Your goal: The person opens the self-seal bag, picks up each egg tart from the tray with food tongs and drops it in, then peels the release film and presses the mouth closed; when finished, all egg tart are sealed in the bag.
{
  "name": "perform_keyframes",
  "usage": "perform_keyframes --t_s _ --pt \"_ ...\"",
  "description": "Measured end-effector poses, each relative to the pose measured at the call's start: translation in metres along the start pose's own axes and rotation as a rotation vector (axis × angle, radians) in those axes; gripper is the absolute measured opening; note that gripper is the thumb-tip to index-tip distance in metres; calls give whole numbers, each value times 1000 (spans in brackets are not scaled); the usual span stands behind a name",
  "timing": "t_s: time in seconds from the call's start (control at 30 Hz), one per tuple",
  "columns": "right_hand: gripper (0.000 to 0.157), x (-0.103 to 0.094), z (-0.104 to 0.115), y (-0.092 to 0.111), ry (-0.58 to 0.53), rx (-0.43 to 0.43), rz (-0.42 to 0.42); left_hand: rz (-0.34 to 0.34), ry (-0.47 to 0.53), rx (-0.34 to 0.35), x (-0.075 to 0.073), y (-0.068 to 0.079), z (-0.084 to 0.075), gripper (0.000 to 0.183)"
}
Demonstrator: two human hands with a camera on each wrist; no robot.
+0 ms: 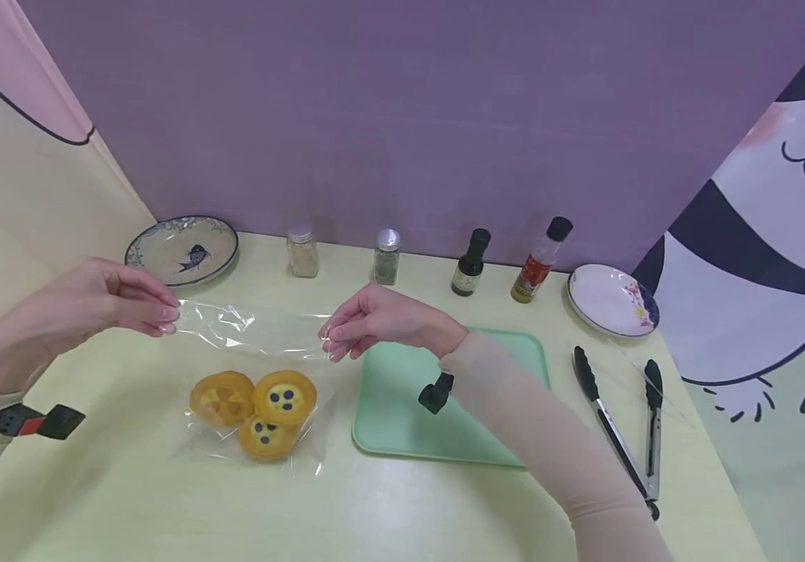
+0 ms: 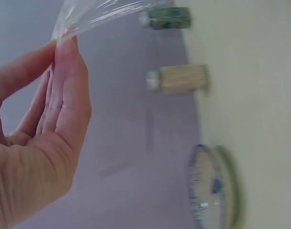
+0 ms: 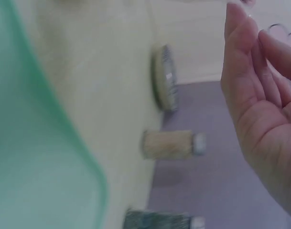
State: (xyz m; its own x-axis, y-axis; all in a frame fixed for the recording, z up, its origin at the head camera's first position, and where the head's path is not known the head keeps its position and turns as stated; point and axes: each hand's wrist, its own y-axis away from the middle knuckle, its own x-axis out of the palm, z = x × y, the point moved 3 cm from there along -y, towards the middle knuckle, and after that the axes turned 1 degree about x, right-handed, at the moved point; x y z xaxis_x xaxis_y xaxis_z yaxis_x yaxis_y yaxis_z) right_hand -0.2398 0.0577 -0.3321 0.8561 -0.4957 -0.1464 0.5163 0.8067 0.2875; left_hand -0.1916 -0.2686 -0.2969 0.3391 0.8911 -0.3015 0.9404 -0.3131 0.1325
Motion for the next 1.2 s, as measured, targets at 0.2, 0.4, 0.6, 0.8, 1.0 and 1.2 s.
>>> perform_keyframes --t_s 0.2,0.4,0.6,0.8,1.0,1.2 --pt "25 -18 -35 -26 35 99 -205 -68 -49 -58 7 -40 34 38" --pt "17 -30 -56 -54 347 156 -419 -192 -165 -85 16 -77 62 29" --pt "8 -34 -67 -72 647 131 -578 -256 -344 -112 22 -98 81 33" --pt "21 -36 -72 -73 627 169 -638 -247 -450 -68 22 -109 88 38" --pt "35 -38 -63 -47 683 156 -611 -223 -556 -72 18 -102 90 53" --pt "36 -43 -60 13 742 154 -561 -241 -671 44 10 -77 86 48"
